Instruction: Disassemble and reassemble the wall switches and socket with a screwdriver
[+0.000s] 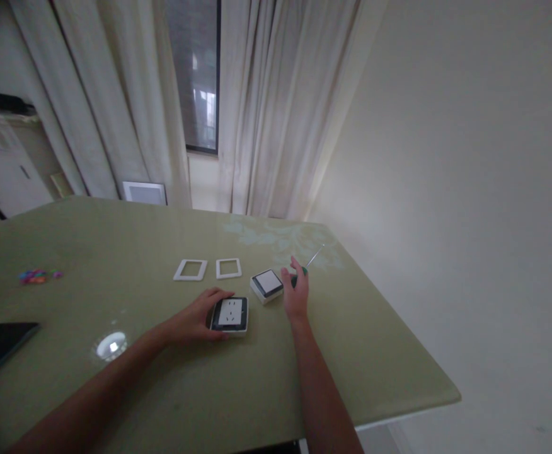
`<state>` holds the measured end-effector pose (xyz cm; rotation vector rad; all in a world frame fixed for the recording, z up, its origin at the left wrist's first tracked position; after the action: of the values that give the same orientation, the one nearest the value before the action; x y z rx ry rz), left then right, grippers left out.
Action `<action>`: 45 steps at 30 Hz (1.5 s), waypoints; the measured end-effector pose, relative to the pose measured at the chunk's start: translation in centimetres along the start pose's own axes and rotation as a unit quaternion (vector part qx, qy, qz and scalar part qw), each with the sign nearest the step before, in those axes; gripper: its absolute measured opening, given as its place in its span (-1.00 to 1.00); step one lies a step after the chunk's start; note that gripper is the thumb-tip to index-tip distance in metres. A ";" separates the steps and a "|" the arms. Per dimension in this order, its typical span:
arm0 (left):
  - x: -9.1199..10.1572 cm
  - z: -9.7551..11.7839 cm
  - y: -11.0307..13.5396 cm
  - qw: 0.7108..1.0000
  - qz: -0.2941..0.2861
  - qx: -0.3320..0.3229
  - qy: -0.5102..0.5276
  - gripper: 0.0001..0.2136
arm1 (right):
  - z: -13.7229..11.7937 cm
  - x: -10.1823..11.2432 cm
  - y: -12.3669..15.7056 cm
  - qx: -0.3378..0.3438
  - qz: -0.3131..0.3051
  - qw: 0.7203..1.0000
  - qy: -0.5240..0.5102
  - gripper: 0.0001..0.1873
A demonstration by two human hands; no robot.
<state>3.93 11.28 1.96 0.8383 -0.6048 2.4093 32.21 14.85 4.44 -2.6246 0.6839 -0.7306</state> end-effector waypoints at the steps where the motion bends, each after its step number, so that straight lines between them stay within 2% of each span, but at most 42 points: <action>1: 0.1 0.0 0.0 1.000 0.007 -0.001 -0.005 -0.23 | -0.8 -0.4 0.4 0.015 -0.009 0.999 -0.031 -0.16; 4: 0.4 0.0 0.2 1.000 0.022 -0.010 -0.016 -0.28 | -2.9 -2.2 2.1 0.052 -0.063 0.990 -0.117 0.14; 6: 0.6 -0.2 0.3 0.999 0.031 -0.015 -0.022 -0.27 | -4.1 -3.1 3.2 0.069 -0.095 0.977 -0.176 0.24; 7: 0.7 -0.3 0.3 0.999 0.036 -0.017 -0.025 -0.27 | -4.5 -3.4 3.6 0.073 -0.100 0.974 -0.191 0.21; 11: 1.4 -0.6 0.4 0.996 0.072 -0.030 -0.038 -0.26 | -5.2 -3.8 4.7 0.064 -0.087 0.972 -0.207 -0.12; 13: 1.8 -0.6 0.5 0.993 0.093 -0.037 -0.056 -0.26 | -5.6 -4.0 5.0 0.055 -0.092 0.965 -0.240 -0.13; 16: 2.4 -0.7 0.6 0.987 0.125 -0.041 -0.094 -0.28 | -6.5 -4.1 5.4 0.062 -0.101 0.951 -0.284 -0.03; 17: 2.5 -0.8 0.7 0.985 0.133 -0.042 -0.104 -0.29 | -6.9 -4.0 5.6 0.070 -0.098 0.949 -0.290 -0.07; 20: 2.7 -1.1 0.7 0.982 0.142 -0.038 -0.117 -0.30 | -7.5 -3.6 6.0 0.085 -0.089 0.947 -0.295 -0.42; 22: 2.8 -1.2 0.7 0.982 0.143 -0.035 -0.118 -0.30 | -7.6 -3.5 6.4 0.088 -0.106 0.946 -0.294 -0.61; 25: 2.8 -1.3 0.7 0.983 0.139 -0.032 -0.113 -0.30 | -7.8 -3.5 6.8 0.096 -0.140 0.945 -0.279 -0.59; 31: 3.0 -1.8 0.5 0.990 0.121 -0.017 -0.075 -0.27 | -7.4 -3.0 7.0 0.096 -0.107 0.956 -0.254 -0.69; 36: 3.0 -2.4 0.4 0.994 0.106 -0.002 -0.018 -0.26 | -7.8 -3.4 7.3 0.106 -0.115 0.954 -0.255 -0.80; 45: 2.7 -2.7 0.5 0.994 0.106 0.021 0.019 -0.24 | -8.7 -3.4 6.8 0.134 -0.110 0.958 -0.229 -0.85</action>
<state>0.63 13.29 1.76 0.7766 -0.6595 2.6326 22.42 9.37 7.27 -2.4987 0.1498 -0.2255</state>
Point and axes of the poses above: each hand's wrist, its own y-axis away from the middle knuckle, its own x-axis out of the back of the hand, z = x × y, the point moved 8 cm from there along -y, towards the middle knuckle, and after that the axes turned 2 degrees about -x, right-handed, at the moved point
